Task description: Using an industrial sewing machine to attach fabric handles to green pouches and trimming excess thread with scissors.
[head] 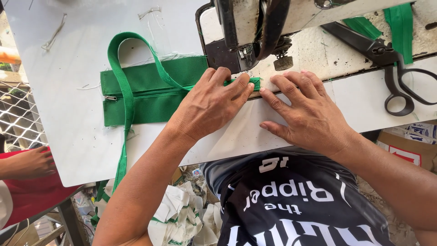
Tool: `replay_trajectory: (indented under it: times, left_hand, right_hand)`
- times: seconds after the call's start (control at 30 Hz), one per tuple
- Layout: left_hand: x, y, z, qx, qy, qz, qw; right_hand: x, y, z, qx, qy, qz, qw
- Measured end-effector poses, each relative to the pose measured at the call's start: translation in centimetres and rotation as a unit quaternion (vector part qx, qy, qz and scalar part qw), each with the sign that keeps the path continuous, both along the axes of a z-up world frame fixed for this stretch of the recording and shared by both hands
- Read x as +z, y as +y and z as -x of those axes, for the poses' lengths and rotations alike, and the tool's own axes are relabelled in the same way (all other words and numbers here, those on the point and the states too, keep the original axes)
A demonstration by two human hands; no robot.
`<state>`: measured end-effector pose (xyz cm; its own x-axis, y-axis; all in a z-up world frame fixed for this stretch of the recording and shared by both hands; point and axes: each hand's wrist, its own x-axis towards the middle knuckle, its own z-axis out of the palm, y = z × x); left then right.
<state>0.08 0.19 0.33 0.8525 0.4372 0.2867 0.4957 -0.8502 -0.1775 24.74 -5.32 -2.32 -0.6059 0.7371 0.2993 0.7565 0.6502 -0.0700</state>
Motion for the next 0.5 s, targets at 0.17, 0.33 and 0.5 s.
replay_trajectory:
  times: [0.17, 0.33, 0.5]
  left_hand:
    - [-0.43, 0.07, 0.17, -0.011, -0.015, 0.000, 1.000]
    - [-0.53, 0.21, 0.25, -0.018, -0.018, 0.001, 1.000]
    - [-0.90, 0.31, 0.30, -0.020, -0.023, -0.008, 1.000]
  right_hand:
    - [0.19, 0.12, 0.08, 0.008, 0.011, 0.004, 1.000]
    - [0.04, 0.13, 0.06, 0.006, 0.007, 0.002, 1.000]
    - [-0.08, 0.10, 0.00, 0.007, 0.009, 0.008, 1.000]
